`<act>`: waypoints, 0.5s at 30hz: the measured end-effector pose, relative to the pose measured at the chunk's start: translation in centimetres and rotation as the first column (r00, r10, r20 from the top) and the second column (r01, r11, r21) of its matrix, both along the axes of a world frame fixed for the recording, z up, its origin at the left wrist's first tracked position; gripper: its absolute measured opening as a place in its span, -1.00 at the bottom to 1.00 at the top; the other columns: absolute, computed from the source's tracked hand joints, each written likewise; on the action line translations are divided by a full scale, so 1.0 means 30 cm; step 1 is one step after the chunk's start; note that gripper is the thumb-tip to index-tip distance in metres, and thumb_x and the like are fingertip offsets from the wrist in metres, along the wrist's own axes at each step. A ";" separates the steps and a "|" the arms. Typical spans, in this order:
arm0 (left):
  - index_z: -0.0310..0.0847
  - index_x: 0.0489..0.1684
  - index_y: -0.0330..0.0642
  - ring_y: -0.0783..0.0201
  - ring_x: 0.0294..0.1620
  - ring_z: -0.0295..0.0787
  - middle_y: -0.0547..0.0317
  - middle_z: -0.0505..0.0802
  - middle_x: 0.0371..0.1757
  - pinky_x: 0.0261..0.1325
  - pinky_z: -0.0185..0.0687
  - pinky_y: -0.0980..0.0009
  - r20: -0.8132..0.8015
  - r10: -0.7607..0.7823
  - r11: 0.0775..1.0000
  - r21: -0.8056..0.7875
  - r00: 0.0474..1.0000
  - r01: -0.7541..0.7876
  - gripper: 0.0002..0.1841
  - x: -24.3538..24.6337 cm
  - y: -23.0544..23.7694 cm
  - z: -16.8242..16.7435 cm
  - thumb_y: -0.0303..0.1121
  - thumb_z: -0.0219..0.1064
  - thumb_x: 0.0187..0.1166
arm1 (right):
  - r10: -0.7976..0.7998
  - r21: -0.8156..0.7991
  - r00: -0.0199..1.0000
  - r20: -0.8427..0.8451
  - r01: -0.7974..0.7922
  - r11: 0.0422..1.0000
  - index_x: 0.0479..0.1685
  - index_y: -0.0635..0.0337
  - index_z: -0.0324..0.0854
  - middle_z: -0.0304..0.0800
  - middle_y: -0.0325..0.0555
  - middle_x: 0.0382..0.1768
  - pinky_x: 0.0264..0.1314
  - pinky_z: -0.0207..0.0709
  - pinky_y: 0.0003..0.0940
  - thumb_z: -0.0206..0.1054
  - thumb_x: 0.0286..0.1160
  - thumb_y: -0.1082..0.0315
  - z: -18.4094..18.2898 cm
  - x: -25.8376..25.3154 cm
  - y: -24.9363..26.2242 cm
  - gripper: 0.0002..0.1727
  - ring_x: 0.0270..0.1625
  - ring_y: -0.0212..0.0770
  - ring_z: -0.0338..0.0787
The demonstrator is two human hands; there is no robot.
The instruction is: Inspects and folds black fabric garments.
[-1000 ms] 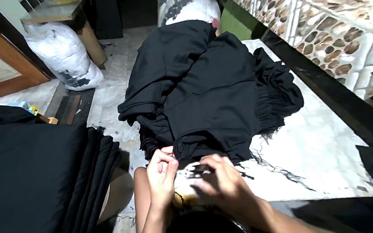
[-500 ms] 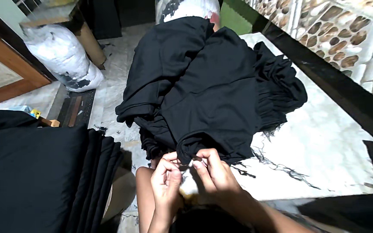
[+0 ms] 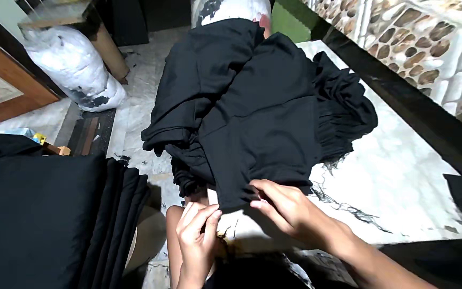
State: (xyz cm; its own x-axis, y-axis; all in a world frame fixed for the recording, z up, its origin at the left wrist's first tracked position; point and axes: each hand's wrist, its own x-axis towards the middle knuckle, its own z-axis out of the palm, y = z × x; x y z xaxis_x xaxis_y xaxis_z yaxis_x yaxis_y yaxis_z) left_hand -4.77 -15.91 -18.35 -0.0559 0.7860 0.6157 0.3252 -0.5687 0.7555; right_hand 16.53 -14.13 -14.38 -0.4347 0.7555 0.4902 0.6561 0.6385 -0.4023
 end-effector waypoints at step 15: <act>0.66 -0.25 -0.13 0.58 0.43 0.59 0.36 0.76 0.29 0.46 0.53 0.60 0.192 -0.328 0.943 0.011 0.925 0.332 -0.76 0.034 -0.021 -0.005 -0.23 0.18 0.78 | -0.015 0.138 0.992 0.123 -0.002 0.990 0.06 0.14 0.70 0.72 0.01 -0.25 -0.53 0.55 -0.39 0.11 0.72 0.07 -0.023 -0.046 -0.004 -0.63 -0.46 -0.13 0.72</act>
